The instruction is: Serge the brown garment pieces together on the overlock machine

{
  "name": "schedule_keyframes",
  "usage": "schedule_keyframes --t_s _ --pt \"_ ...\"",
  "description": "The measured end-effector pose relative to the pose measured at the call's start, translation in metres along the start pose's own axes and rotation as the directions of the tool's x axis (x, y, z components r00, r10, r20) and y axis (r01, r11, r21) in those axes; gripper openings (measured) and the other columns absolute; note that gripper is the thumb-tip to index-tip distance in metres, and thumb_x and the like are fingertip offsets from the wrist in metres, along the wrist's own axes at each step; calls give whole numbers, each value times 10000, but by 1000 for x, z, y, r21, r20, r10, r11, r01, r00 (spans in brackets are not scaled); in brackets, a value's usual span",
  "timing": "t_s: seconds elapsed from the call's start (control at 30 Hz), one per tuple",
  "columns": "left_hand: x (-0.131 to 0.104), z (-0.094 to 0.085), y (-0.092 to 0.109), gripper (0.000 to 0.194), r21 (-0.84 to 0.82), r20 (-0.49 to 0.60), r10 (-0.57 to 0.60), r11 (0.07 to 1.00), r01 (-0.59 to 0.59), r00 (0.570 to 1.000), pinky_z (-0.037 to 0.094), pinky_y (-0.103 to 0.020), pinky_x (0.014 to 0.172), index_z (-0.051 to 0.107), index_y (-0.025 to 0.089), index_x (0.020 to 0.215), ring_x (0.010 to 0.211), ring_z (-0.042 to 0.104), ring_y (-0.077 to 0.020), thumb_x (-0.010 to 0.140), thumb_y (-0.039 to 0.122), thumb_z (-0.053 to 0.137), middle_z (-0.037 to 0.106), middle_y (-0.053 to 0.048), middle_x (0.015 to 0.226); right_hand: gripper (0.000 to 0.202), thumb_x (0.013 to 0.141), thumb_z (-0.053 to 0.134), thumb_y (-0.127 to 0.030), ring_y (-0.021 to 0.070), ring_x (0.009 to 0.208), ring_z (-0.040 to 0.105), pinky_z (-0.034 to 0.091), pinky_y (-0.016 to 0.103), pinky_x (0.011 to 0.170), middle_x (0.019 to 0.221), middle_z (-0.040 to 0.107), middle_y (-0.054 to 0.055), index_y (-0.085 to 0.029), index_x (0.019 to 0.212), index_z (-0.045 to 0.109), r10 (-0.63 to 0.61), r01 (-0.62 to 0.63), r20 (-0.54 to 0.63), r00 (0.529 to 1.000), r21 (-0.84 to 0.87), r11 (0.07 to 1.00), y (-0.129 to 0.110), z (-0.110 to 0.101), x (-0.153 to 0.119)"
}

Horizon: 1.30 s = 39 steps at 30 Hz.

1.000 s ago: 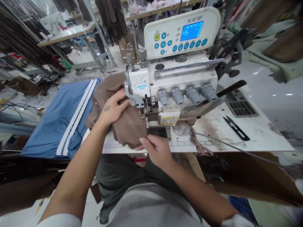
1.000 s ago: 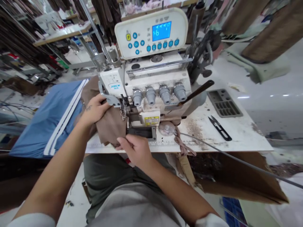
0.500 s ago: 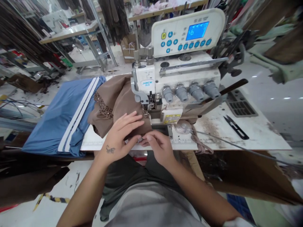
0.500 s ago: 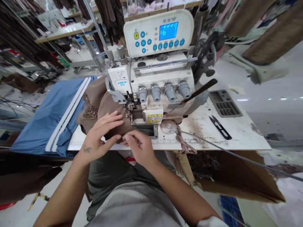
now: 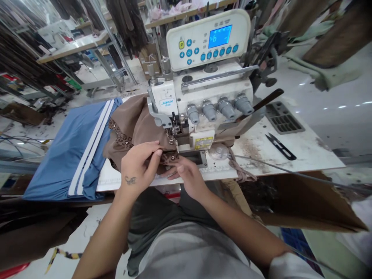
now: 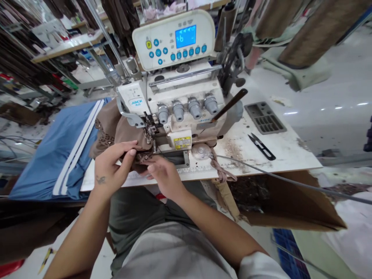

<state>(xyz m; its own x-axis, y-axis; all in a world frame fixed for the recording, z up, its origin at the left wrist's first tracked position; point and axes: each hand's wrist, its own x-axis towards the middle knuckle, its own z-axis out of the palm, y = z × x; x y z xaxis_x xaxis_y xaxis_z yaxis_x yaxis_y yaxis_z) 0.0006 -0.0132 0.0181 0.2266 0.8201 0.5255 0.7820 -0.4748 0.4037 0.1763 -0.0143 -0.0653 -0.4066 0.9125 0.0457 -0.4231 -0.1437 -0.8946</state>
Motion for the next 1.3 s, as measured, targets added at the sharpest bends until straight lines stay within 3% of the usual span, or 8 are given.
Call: schedule_keyframes --t_s 0.1,0.27,0.47,0.8,0.9,1.03,1.13,1.3 --pt "6 2 2 125 57 39 24 998 -27 999 547 -380 930 712 211 1100 1023 726 -229 985 218 666 784 -56 1072 563 877 747 -720 264 889 818 680 357 752 1023 829 75 -210 1115 727 -28 28 3 1000 -66 997 -2 2 -1" --pt "12 6 4 182 82 78 231 968 -237 970 545 -371 851 730 244 1150 916 692 -209 977 188 711 784 -45 1033 319 1016 653 -523 244 774 811 671 359 729 833 817 27 -215 963 721 -57 50 -35 998 -171 984 0 5 2" --pt "-3 -2 -6 338 133 124 488 855 -502 864 593 -377 852 691 193 1284 952 725 -235 953 135 725 790 -110 1091 190 969 645 -262 223 724 805 582 272 610 776 813 37 -209 787 666 -169 140 -28 985 -434 890 -6 5 2" --pt "-14 1 -12 412 95 135 469 871 -483 873 615 -374 882 677 236 1346 992 750 -232 944 177 747 796 -87 1074 102 918 597 -139 165 660 738 544 232 581 768 772 -3 -223 886 645 -252 246 71 965 -578 778 -8 -3 -4" --pt "-15 2 -13 394 82 156 462 875 -478 873 612 -375 897 668 220 1340 1037 739 -231 960 120 700 792 -98 1115 194 918 657 -145 188 788 756 613 289 700 1011 798 72 -223 1080 730 -497 355 35 867 -744 567 -15 -16 0" --pt "-16 6 -19 436 66 99 465 879 -472 880 605 -443 1037 643 213 1336 1225 703 -268 923 100 726 774 -129 1189 290 1005 667 -122 209 1117 767 609 347 1013 1289 788 58 -283 1222 772 -613 611 372 697 -756 236 -33 -31 9" --pt "-17 4 -24 515 63 109 415 904 -423 903 509 -564 1188 580 171 1428 1413 600 -311 930 49 631 725 -181 1343 298 1031 658 -119 189 1095 790 623 312 1001 1274 800 31 -279 1257 770 -596 660 451 664 -729 184 -39 -34 13" --pt "-13 -11 -31 536 103 179 371 914 -392 911 423 -528 1270 594 269 1482 1441 584 -256 994 67 497 725 -68 1401 305 1000 718 -119 198 1066 803 634 306 974 1283 794 35 -264 1262 776 -618 641 426 660 -748 169 -32 -36 20"
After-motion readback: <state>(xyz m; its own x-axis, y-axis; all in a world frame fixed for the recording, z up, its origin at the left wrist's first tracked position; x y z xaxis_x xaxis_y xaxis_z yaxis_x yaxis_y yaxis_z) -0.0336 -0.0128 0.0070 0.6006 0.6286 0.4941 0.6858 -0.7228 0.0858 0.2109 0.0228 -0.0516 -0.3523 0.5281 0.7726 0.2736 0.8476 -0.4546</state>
